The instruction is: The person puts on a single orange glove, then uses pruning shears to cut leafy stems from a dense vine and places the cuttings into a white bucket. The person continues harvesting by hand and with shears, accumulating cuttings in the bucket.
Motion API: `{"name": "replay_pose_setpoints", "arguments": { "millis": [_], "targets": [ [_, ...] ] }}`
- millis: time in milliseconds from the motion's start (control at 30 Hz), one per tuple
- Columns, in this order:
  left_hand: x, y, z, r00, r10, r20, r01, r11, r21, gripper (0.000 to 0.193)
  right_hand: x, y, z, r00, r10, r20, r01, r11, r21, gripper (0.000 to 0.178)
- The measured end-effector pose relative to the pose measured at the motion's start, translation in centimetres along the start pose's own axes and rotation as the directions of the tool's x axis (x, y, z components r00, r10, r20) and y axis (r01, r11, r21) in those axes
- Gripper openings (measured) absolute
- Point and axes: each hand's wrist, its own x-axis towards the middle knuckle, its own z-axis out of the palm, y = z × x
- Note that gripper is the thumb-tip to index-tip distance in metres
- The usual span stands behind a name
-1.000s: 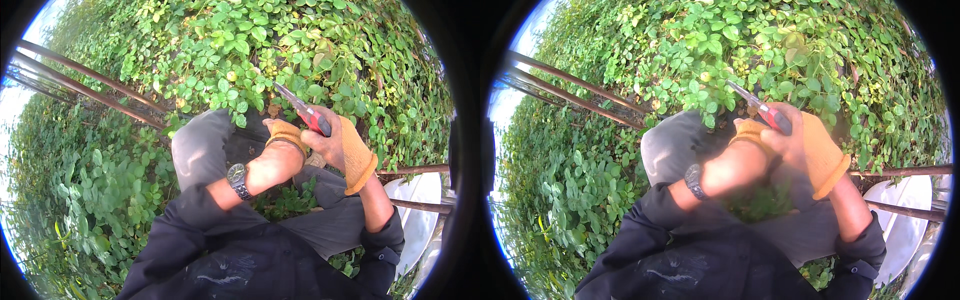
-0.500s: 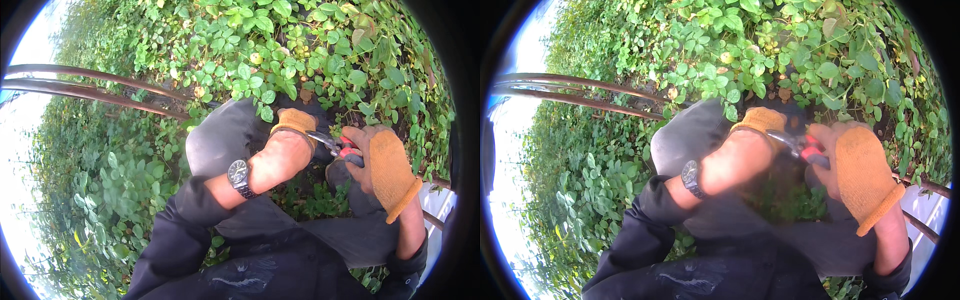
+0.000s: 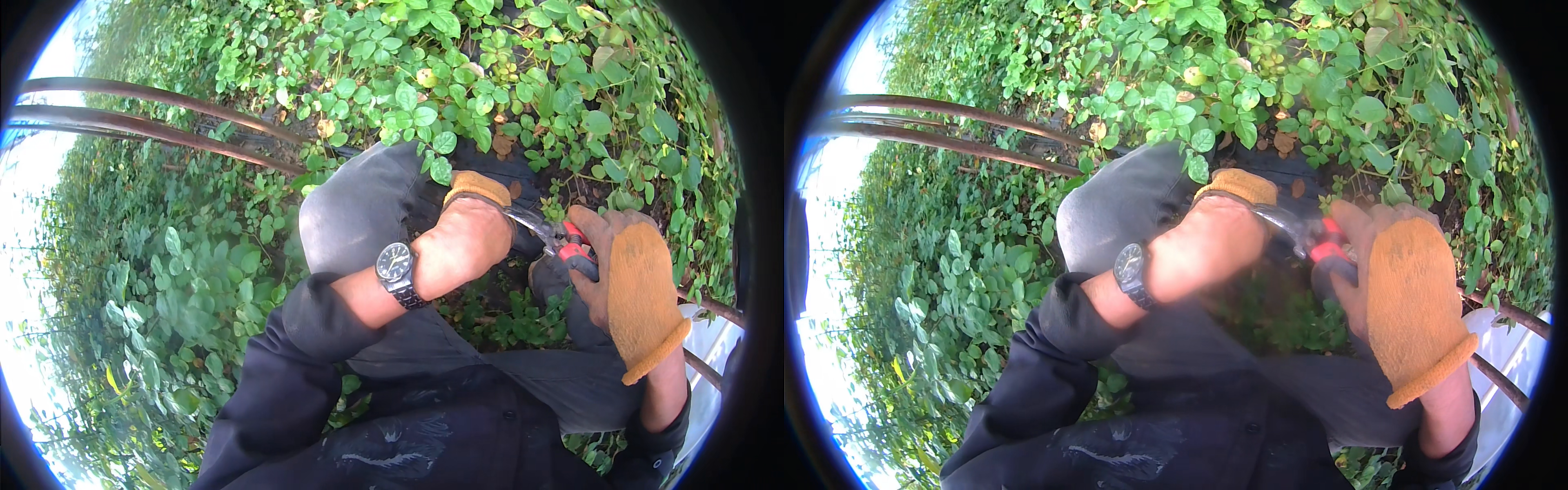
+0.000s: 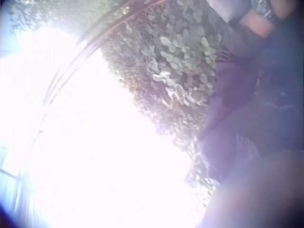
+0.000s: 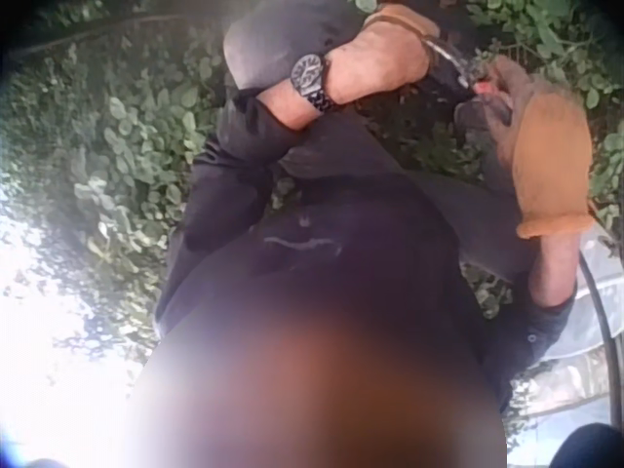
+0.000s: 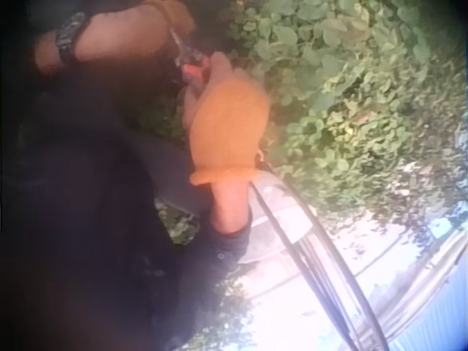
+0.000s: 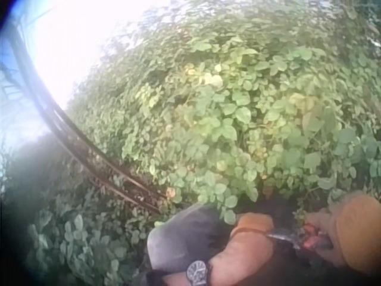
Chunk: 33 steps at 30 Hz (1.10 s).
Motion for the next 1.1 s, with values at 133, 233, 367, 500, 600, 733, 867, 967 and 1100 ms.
{"name": "replay_pose_setpoints", "arguments": {
  "millis": [133,233,367,500,600,733,867,967,1100],
  "targets": [
    [-0.5,0.3,-1.5,0.997,0.028,-0.067,-0.035,0.995,-0.093,0.021,-0.2,-0.4,0.0,0.987,-0.094,-0.133,0.084,0.993,-0.08,0.059],
    [-0.3,0.9,-2.9,0.995,-0.026,0.093,0.031,0.998,-0.052,0.024,-0.2,-0.9,-0.1,0.992,-0.072,-0.108,0.06,0.992,-0.107,0.058],
    [0.0,1.0,-3.3,0.988,-0.024,0.149,0.03,0.999,-0.037,0.024,-0.1,-2.1,-0.2,1.0,0.019,-0.011,-0.02,0.99,-0.141,0.057],
    [0.8,1.0,-2.2,0.984,-0.025,0.175,0.036,0.998,-0.06,0.023,0.2,-3.1,0.0,0.994,0.093,0.064,-0.077,0.973,-0.219,0.062],
    [1.8,1.2,-1.2,0.964,-0.164,0.21,0.189,0.977,-0.103,0.021,0.3,-3.3,0.4,0.993,0.097,0.061,-0.08,0.968,-0.238,0.057],
    [2.6,1.5,-0.9,0.945,-0.216,0.246,0.243,0.967,-0.082,0.02,0.6,-3.0,1.1,0.997,0.069,0.046,-0.056,0.966,-0.252,0.051],
    [2.2,1.9,-1.6,0.944,-0.197,0.265,0.216,0.976,-0.042,0.02,0.8,-2.9,1.6,0.999,0.035,0.031,-0.027,0.973,-0.229,0.041],
    [2.3,1.9,-1.7,0.95,-0.234,0.208,0.251,0.966,-0.061,0.024,0.9,-2.7,1.4,0.999,-0.011,-0.041,0.001,0.973,-0.229,0.032],
    [5.1,-0.1,-0.2,0.992,-0.111,0.068,0.115,0.991,-0.062,0.036,0.7,-2.5,0.8,0.998,0.036,0.054,-0.025,0.983,-0.184,0.057]
  ]
}}
